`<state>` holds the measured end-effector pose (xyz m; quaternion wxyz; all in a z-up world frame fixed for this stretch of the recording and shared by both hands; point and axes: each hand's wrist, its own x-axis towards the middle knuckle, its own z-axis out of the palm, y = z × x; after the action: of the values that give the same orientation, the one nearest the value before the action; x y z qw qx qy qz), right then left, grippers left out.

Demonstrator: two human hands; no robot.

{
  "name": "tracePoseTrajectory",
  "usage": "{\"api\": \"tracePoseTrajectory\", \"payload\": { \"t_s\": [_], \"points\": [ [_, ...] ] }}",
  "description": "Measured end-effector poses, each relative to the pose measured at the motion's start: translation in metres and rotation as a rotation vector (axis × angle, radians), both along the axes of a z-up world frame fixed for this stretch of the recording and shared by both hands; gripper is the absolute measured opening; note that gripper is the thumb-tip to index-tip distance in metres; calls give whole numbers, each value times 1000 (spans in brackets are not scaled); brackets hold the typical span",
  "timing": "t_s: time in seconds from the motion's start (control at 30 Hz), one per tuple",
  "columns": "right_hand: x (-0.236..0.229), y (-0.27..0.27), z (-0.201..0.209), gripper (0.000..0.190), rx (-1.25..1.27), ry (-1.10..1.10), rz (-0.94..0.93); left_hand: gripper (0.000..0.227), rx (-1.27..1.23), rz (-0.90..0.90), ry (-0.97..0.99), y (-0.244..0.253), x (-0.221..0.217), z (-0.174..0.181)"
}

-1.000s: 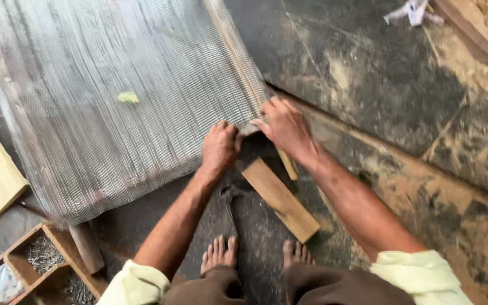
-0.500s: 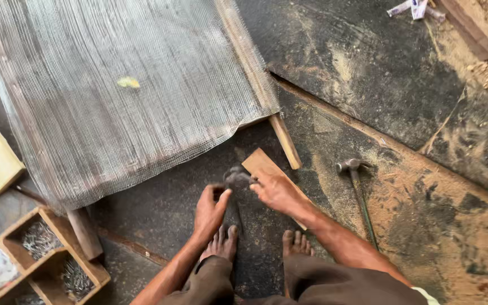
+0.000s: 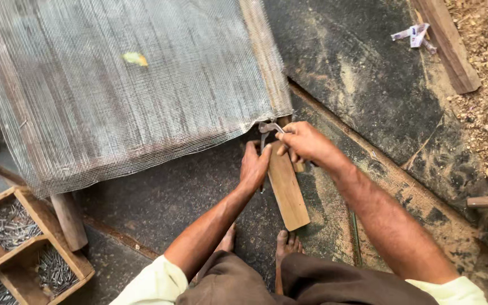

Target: The person hammers nails into the wooden frame of a cot to secure a mesh fabric. They repeatedly pick up nails from a wooden box and use a hammer to drive them into the wood along the edge of the mesh.

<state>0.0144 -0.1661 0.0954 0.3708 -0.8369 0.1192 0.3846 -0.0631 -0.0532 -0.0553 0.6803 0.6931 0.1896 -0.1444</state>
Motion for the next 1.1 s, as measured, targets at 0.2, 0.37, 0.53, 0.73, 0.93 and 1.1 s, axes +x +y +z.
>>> {"api": "tracePoseTrajectory", "payload": {
  "t_s": [0.2,0.37,0.53,0.73,0.93,1.1],
  "points": [
    [21,7,4,25,-192,47,101,52,-302,59,78,5,20,4],
    [23,17,10,25,-166,29,85,47,-455,98,117,5,32,-3],
    [29,28,27,24,-153,1,-4,41,-871,77,142,-7,44,-24],
    [31,21,51,24,-145,-10,8,45,-946,73,251,-24,20,-23],
    [11,0,47,26,-211,96,61,33,-139,52,-195,58,-26,28],
    [-17,-3,16,28,-67,140,16,58,869,-55,-918,112,3,39]
  ]
}}
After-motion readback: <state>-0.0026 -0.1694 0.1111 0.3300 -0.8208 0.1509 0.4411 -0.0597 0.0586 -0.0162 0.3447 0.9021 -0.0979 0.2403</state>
